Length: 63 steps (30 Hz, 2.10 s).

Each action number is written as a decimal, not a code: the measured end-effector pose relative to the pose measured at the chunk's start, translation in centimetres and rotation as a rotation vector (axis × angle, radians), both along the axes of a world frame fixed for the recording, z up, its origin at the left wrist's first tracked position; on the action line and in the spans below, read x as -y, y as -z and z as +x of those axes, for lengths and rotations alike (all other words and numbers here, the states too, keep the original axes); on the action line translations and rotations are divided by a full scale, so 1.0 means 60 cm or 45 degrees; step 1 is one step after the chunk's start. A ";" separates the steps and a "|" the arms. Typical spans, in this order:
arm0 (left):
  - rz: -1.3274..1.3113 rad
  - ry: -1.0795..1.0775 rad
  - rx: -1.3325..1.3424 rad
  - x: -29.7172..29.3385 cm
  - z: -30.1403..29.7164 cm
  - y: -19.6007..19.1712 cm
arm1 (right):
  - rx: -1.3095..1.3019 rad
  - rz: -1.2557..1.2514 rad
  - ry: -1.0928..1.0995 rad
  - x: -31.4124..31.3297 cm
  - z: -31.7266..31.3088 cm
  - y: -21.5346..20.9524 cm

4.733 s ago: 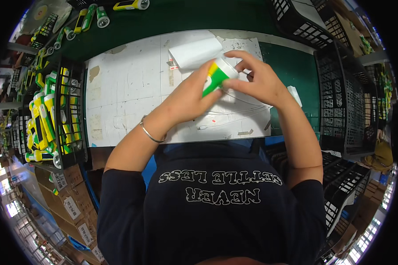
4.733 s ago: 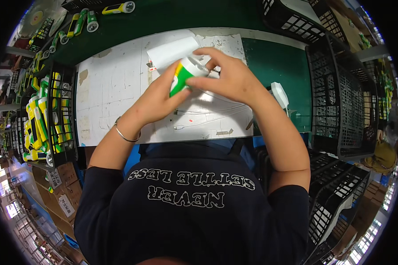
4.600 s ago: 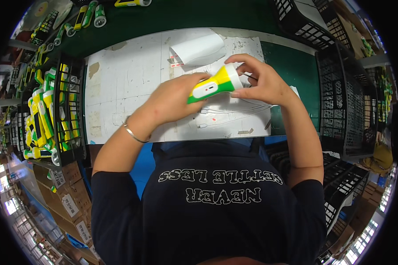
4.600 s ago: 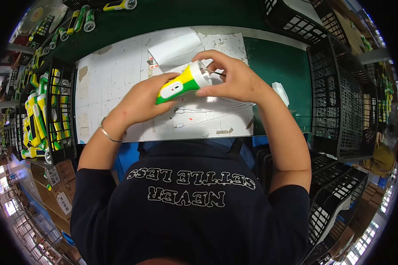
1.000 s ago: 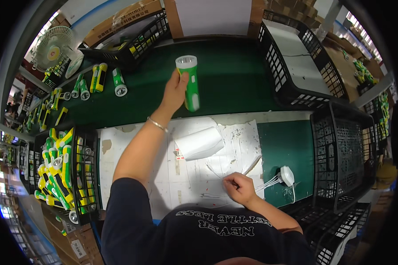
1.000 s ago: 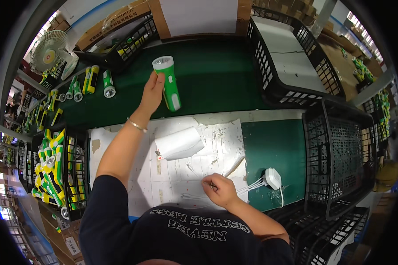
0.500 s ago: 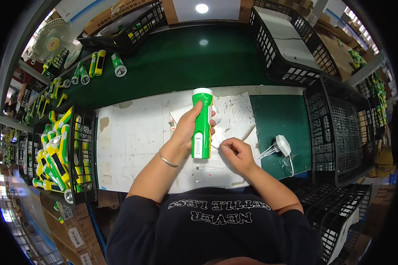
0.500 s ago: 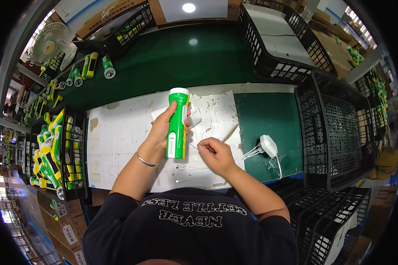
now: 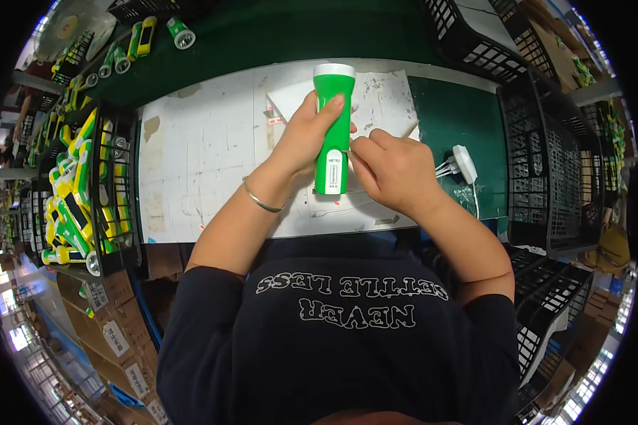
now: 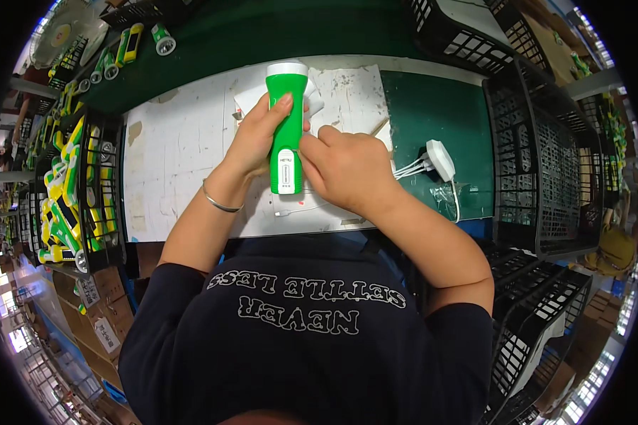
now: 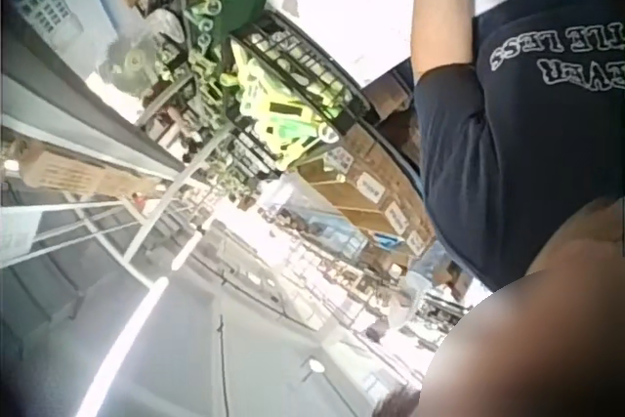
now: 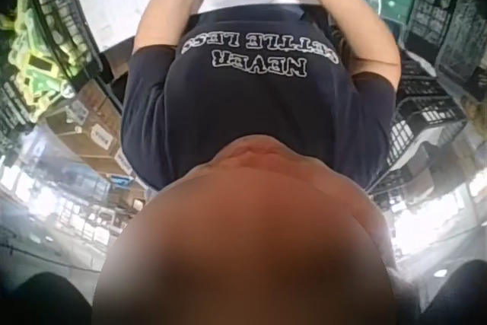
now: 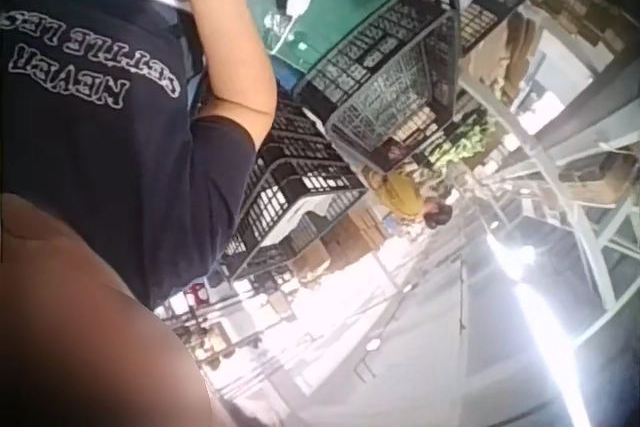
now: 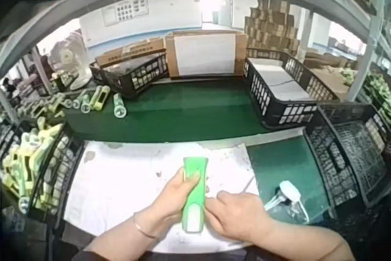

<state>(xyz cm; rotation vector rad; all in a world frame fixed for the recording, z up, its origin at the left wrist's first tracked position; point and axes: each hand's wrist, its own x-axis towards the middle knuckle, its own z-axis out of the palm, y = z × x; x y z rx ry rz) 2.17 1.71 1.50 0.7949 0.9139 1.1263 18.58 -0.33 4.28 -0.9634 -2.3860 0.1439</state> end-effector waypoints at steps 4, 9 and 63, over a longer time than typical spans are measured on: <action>-0.011 0.022 -0.018 0.011 0.005 0.004 | 0.100 0.136 -0.078 0.008 -0.012 0.016; -0.085 -0.130 -0.015 0.005 -0.027 0.012 | 0.161 -0.149 -0.570 0.069 0.004 0.005; 0.238 0.184 -1.024 0.072 -0.063 0.019 | -0.767 -1.281 0.080 -0.039 -0.002 0.073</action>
